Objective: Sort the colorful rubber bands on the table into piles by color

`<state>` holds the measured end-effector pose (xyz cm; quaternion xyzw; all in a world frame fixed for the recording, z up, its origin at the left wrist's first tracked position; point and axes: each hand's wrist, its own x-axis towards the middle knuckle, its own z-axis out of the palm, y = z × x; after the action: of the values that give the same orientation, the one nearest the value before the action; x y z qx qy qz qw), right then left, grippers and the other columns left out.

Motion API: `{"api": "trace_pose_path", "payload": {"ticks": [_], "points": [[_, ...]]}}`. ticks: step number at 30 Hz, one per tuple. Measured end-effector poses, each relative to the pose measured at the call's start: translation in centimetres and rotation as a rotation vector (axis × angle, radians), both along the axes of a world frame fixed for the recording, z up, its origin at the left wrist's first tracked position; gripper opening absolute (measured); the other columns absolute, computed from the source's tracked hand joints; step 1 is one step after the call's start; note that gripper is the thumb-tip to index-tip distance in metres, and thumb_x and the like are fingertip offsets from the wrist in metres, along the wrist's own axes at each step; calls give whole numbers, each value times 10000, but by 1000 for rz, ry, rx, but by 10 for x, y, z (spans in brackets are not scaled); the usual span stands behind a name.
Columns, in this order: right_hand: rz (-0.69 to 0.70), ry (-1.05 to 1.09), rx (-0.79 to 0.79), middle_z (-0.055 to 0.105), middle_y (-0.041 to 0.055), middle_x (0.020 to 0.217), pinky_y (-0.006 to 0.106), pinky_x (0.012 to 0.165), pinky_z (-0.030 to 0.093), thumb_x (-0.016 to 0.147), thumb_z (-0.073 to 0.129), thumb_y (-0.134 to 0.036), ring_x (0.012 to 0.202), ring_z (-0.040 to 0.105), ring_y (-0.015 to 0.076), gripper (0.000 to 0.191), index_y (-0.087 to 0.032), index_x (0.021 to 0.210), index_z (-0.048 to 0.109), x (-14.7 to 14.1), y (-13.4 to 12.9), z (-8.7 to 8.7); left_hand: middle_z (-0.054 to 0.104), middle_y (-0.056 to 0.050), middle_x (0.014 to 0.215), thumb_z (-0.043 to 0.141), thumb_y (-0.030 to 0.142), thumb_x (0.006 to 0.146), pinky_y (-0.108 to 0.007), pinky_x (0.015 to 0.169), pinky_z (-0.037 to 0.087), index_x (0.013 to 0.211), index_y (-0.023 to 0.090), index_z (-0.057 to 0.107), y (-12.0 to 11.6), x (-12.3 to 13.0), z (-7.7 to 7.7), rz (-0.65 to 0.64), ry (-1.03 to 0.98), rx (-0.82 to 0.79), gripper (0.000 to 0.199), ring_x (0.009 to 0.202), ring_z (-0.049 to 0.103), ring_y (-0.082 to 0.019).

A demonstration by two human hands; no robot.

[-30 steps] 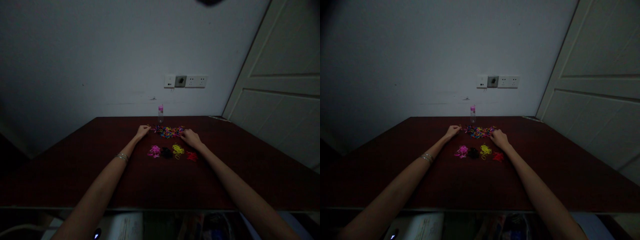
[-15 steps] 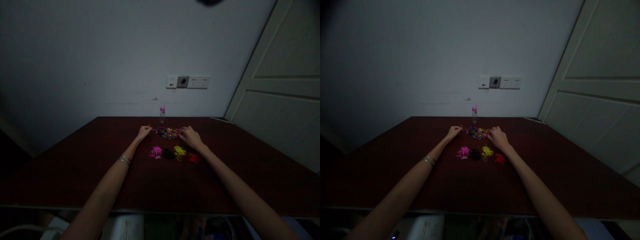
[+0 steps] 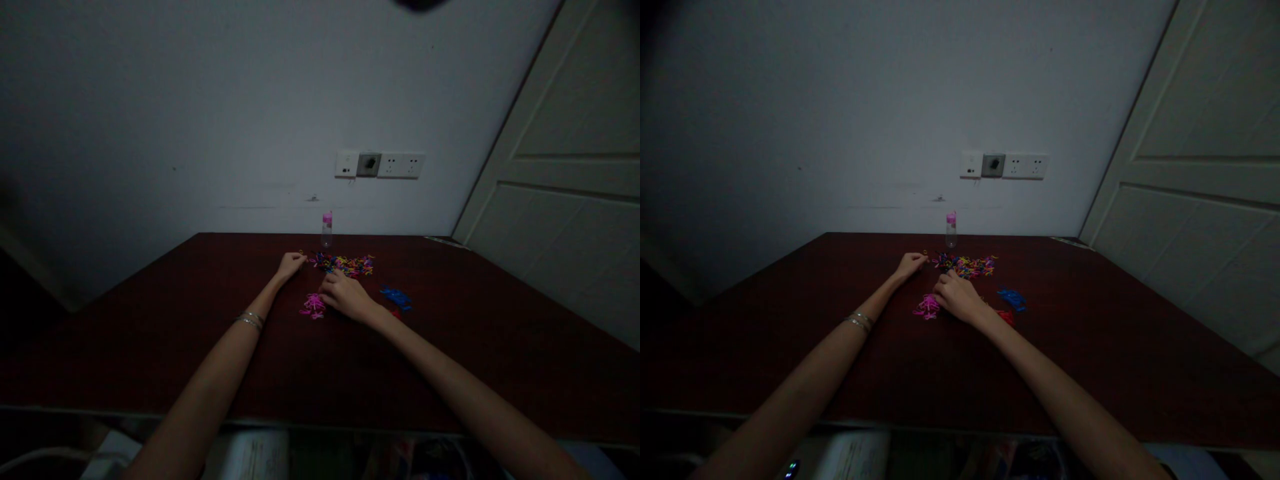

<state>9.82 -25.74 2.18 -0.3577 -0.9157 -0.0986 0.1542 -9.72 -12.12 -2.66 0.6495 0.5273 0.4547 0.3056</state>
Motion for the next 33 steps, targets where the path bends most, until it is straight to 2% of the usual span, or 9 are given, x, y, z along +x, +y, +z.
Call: {"api": "trace_pose_path", "payload": {"ticks": [4,9,15,17,22,33], "points": [[17,30,11,587,69,903,288,764,401,866,453,-333,913,469,188,246,-187,915,645,8,9,-2,405,51,419,523,395,689,-196,441,242,662,103,639,-1,0,1,5,1,8,315,422,336,-66],[-151,155,51,602,67,940,278,749,409,869,433,-335,913,486,185,253,-200,932,638,41,27,1,522,11,508,553,342,667,-191,480,302,655,97,652,1,11,8,43,56,61,265,485,412,-74],[-387,248,21,631,60,915,258,724,413,862,420,-338,888,517,181,272,-202,915,650,92,48,-3,590,-7,576,608,257,600,-192,528,354,653,98,676,-4,35,21,-268,345,-34,182,542,480,-88],[-437,262,9,637,60,929,256,737,409,856,426,-332,886,526,176,268,-201,912,653,105,56,-7,586,-4,568,626,256,585,-192,515,349,645,106,678,-8,39,21,-316,463,-50,170,538,484,-90],[-526,270,-6,649,60,921,254,747,404,847,421,-328,889,537,174,279,-195,893,662,124,66,-16,598,-9,599,644,300,586,-196,505,344,639,130,671,-12,41,19,-276,593,-70,180,580,520,-109],[-560,229,-25,652,63,932,254,719,404,843,409,-331,902,539,181,287,-198,890,659,127,66,-16,601,-5,605,634,244,595,-198,598,408,660,125,681,-23,50,19,-227,542,-77,143,598,522,-106]]}}
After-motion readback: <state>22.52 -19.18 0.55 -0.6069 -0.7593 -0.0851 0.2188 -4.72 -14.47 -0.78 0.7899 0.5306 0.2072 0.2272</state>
